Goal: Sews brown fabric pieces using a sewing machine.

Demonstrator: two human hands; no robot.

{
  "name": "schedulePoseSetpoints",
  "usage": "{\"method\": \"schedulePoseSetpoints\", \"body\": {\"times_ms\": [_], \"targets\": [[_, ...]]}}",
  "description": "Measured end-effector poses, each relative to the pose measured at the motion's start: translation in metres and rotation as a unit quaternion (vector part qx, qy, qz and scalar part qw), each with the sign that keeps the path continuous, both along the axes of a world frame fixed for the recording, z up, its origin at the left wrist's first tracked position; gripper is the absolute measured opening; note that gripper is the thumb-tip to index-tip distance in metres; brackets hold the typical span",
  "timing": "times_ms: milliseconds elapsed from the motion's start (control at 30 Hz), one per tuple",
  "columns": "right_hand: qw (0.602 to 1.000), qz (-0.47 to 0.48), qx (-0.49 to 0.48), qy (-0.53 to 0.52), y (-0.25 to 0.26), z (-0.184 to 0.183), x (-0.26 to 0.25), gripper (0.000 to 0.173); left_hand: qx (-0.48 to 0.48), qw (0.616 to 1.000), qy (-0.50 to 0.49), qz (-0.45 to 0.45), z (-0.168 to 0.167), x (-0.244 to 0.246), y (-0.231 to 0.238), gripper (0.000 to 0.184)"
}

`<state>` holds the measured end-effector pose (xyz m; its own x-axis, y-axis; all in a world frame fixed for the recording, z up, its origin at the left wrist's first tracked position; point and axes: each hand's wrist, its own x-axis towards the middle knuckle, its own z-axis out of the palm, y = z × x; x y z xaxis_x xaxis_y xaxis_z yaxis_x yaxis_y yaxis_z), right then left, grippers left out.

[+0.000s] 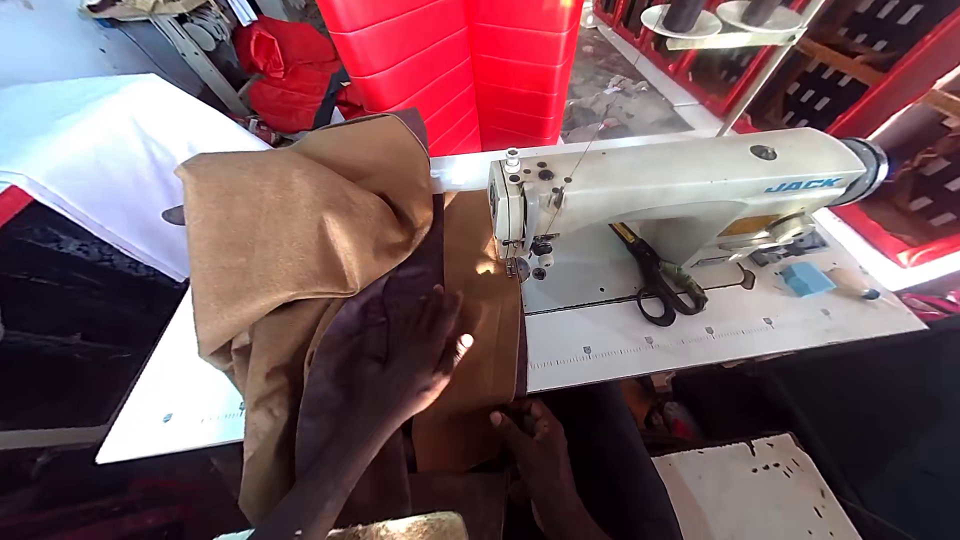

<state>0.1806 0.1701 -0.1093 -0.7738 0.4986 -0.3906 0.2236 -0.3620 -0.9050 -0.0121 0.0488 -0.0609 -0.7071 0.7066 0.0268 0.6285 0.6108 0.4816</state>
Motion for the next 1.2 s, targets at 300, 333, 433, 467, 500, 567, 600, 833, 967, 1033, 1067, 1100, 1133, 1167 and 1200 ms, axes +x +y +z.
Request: {"method": "schedulePoseSetpoints", "body": {"times_ms": [300,333,433,467,500,567,600,833,967,1033,1067,1100,1133,1167,1200], "targets": [[0.997,-0.065,-0.041,0.026,0.002,0.01,0.007,0.02,0.288,0.928,-0.204,0.124,0.006,0.046,0.001,0.07],[0.996,-0.062,-0.055,0.031,0.002,0.01,0.007,0.023,0.278,0.927,-0.226,0.113,0.008,0.051,-0.002,0.079],[0.994,-0.043,-0.089,0.048,0.005,0.008,0.007,0.029,0.262,0.926,-0.259,0.085,0.008,0.065,-0.003,0.081],[0.994,-0.033,-0.094,0.054,0.006,0.008,0.007,0.026,0.247,0.93,-0.258,0.081,0.008,0.067,-0.005,0.078],[0.994,-0.023,-0.09,0.061,0.007,0.007,0.009,0.02,0.229,0.936,-0.254,0.079,0.007,0.067,-0.007,0.076],[0.996,-0.014,-0.057,0.067,0.009,0.007,0.012,0.012,0.199,0.943,-0.255,0.077,0.007,0.064,-0.01,0.074],[0.997,-0.02,-0.034,0.072,0.011,0.008,0.014,0.011,0.186,0.946,-0.255,0.077,0.007,0.063,-0.011,0.074],[0.972,-0.05,0.199,0.118,0.026,0.021,0.002,0.039,0.198,0.941,-0.266,0.067,0.004,0.061,-0.011,0.073],[0.982,-0.002,0.183,0.036,0.047,0.042,-0.015,0.056,0.267,0.877,-0.382,0.117,0.029,0.065,-0.008,0.072],[0.995,0.017,0.092,0.026,0.054,0.052,-0.017,0.053,0.277,0.852,-0.424,0.137,0.038,0.062,-0.009,0.071],[0.999,0.027,0.037,0.028,0.054,0.056,-0.016,0.046,0.272,0.852,-0.425,0.139,0.038,0.061,-0.01,0.071],[0.999,0.044,-0.013,0.027,0.054,0.058,-0.014,0.037,0.26,0.862,-0.413,0.133,0.035,0.061,-0.012,0.072],[0.997,0.065,-0.046,0.02,0.054,0.059,-0.011,0.027,0.234,0.887,-0.382,0.115,0.029,0.059,-0.015,0.072],[0.995,0.084,-0.056,0.009,0.052,0.056,-0.009,0.021,0.183,0.925,-0.323,0.087,0.024,0.055,-0.019,0.07],[0.994,0.094,-0.052,-0.002,0.05,0.051,-0.006,0.018,0.117,0.963,-0.237,0.053,0.022,0.051,-0.022,0.066]]}}
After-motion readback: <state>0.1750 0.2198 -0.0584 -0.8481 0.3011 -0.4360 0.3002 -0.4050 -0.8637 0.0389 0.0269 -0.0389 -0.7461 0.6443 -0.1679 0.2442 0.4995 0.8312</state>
